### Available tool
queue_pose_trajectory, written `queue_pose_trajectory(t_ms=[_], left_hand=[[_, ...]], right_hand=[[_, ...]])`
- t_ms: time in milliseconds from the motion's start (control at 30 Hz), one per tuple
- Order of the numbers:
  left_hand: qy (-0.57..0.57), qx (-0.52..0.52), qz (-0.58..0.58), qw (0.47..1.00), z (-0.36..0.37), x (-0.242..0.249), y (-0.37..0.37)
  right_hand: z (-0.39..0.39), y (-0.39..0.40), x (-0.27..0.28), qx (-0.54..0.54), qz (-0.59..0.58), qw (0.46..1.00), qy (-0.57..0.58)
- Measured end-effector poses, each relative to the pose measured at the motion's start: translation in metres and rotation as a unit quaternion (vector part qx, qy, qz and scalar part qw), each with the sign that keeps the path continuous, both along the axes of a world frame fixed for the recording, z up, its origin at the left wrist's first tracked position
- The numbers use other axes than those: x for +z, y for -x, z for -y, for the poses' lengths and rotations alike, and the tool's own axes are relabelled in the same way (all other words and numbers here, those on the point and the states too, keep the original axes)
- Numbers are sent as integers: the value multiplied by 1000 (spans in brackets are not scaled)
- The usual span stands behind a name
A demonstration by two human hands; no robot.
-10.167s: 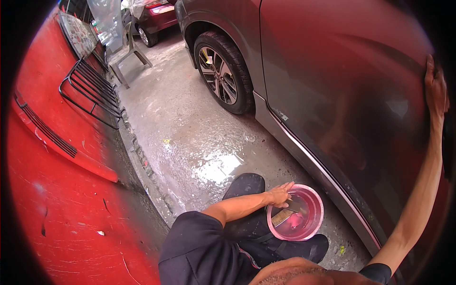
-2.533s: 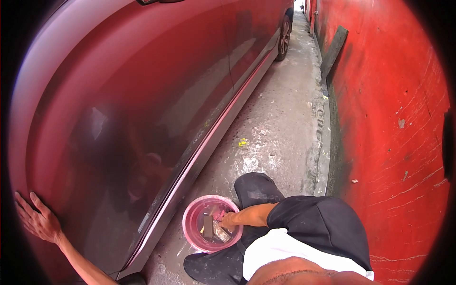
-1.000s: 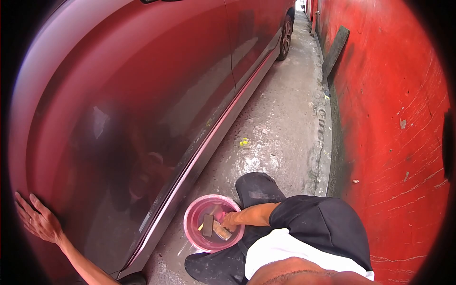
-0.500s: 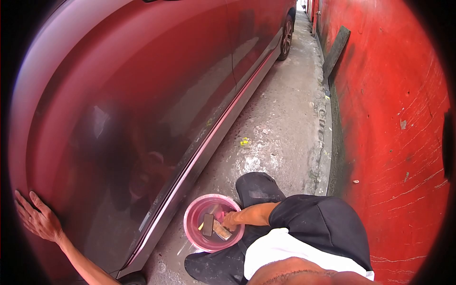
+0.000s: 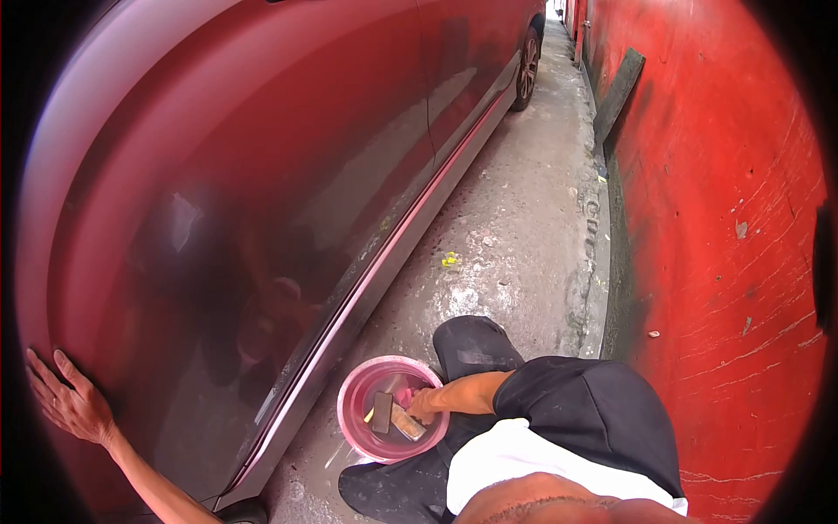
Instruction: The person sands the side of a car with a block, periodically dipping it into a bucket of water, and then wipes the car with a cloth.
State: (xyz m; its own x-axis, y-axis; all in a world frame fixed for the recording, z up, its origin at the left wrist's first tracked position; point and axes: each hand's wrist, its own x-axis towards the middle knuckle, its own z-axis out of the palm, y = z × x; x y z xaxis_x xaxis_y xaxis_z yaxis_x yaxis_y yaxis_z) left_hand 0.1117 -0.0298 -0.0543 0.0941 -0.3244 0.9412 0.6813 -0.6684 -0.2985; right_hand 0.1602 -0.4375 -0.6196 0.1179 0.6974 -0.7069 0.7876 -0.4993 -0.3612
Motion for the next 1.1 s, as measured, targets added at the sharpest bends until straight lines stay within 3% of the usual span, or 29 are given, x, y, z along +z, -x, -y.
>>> queue_pose_trajectory(t_ms=[500, 1100], left_hand=[[-4, 7, -7, 1000, -12, 1, 2], [3, 6, -8, 1000, -21, 0, 3]], right_hand=[[2, 1, 19, 9, 25, 1000, -4], [0, 0, 2, 10, 25, 999, -27]])
